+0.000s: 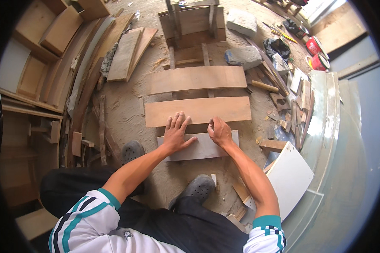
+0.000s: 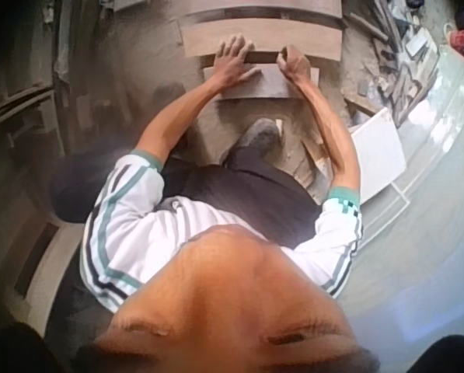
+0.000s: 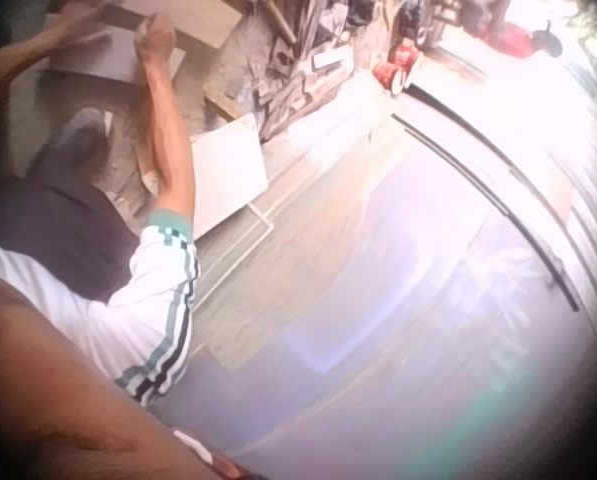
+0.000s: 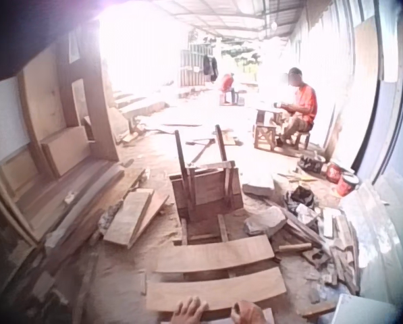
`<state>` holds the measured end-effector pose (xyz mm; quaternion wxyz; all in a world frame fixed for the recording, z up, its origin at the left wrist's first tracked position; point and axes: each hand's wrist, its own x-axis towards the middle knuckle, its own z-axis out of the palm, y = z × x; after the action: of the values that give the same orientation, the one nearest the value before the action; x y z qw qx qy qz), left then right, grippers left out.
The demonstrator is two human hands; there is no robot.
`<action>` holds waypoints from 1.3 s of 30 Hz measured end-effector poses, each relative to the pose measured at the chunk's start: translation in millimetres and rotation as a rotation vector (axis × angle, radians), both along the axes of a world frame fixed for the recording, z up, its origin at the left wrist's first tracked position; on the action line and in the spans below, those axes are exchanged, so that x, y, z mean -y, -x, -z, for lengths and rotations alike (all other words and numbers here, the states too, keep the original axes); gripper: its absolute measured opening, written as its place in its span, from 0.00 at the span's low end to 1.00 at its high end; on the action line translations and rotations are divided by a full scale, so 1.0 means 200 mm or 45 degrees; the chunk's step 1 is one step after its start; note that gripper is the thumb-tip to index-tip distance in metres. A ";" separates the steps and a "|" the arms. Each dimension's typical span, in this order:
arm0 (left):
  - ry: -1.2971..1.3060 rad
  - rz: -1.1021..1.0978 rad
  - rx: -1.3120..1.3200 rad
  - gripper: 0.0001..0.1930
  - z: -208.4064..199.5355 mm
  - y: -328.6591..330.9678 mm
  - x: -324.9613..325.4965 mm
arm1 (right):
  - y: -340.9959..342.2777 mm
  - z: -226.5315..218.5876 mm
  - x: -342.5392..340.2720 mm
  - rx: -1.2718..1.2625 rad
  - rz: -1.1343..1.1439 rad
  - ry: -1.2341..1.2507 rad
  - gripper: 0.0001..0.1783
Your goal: The person assembles a wooden structure by hammering nails into wooden planks and arranging additional planks on a frame. They use a hammer to secure pieces and repeatedly adjust and place planks to form a layered assembly.
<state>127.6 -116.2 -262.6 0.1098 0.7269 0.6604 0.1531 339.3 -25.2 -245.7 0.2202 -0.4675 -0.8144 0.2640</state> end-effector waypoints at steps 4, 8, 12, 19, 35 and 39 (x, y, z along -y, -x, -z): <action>0.015 0.049 0.089 0.41 -0.04 0.06 -0.02 | 0.16 0.01 -0.04 0.020 -0.100 0.064 0.09; 0.032 0.082 0.205 0.31 -0.06 0.19 -0.01 | 0.33 0.04 -0.09 -0.084 -0.273 0.016 0.09; 0.012 -0.054 0.225 0.26 -0.07 0.27 0.05 | 0.49 0.08 -0.12 -0.157 -0.378 -0.023 0.08; -0.078 -0.310 0.233 0.24 -0.08 0.44 0.23 | 0.82 0.10 -0.10 -0.192 -0.566 0.027 0.09; -0.256 -0.819 0.268 0.20 -0.15 0.73 0.45 | 1.41 0.13 0.10 -0.313 -0.776 0.081 0.08; -0.251 -0.835 0.264 0.20 -0.14 0.75 0.44 | 1.42 0.12 0.11 -0.249 -0.790 0.132 0.09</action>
<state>-21.8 -204.6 -234.4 0.0504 0.4640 0.8260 0.3161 55.6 -47.4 -270.0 0.1824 -0.1801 -0.8785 0.4031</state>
